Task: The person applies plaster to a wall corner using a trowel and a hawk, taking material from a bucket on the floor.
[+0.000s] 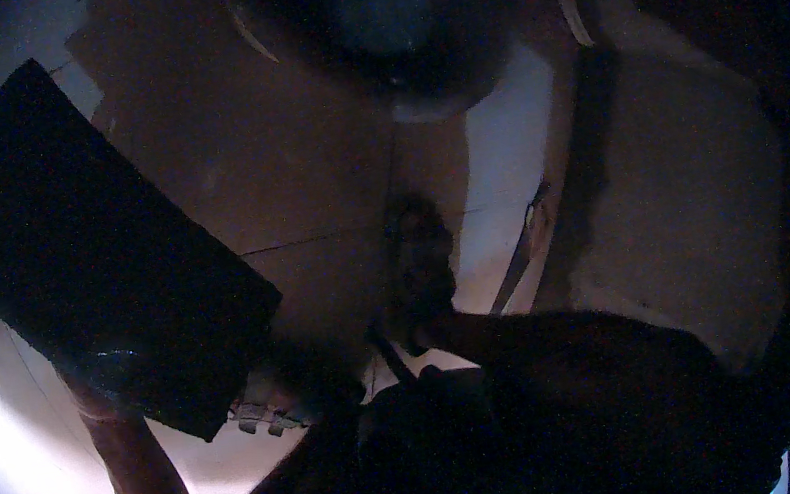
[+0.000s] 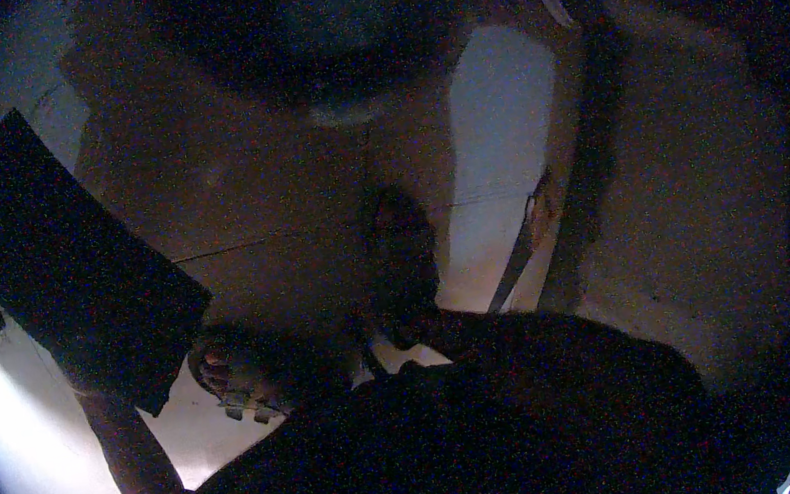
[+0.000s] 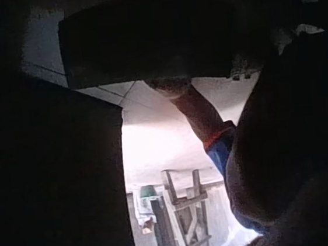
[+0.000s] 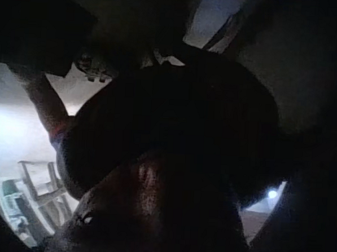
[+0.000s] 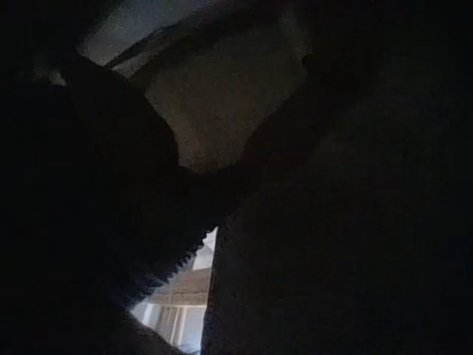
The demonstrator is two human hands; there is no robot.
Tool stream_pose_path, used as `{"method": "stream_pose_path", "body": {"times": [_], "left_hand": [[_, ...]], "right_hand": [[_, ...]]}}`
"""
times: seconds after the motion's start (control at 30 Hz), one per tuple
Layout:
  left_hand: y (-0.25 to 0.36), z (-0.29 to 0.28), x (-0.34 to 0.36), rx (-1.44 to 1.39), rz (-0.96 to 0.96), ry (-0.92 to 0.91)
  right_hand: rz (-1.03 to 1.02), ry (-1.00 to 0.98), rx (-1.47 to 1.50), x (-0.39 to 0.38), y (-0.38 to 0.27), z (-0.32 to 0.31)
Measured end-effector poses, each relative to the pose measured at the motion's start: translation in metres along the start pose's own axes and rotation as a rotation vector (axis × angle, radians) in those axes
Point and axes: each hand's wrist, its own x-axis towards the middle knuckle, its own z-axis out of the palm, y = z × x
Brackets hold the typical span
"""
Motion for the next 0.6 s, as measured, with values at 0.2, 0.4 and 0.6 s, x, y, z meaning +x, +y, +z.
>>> {"method": "stream_pose_path", "body": {"times": [0.2, 0.4, 0.6], "left_hand": [[-0.001, 0.010, -0.020, 0.174, 0.021, 0.117], [-0.016, 0.003, -0.071, 0.254, 0.065, 0.196], [-0.024, -0.003, -0.104, 0.297, 0.087, 0.268]], "right_hand": [[-0.055, -0.065, 0.061, -0.015, 0.005, 0.025], [-0.109, -0.046, 0.053, -0.023, 0.007, 0.036], [-0.150, -0.039, 0.019, -0.018, 0.006, -0.004]]}}
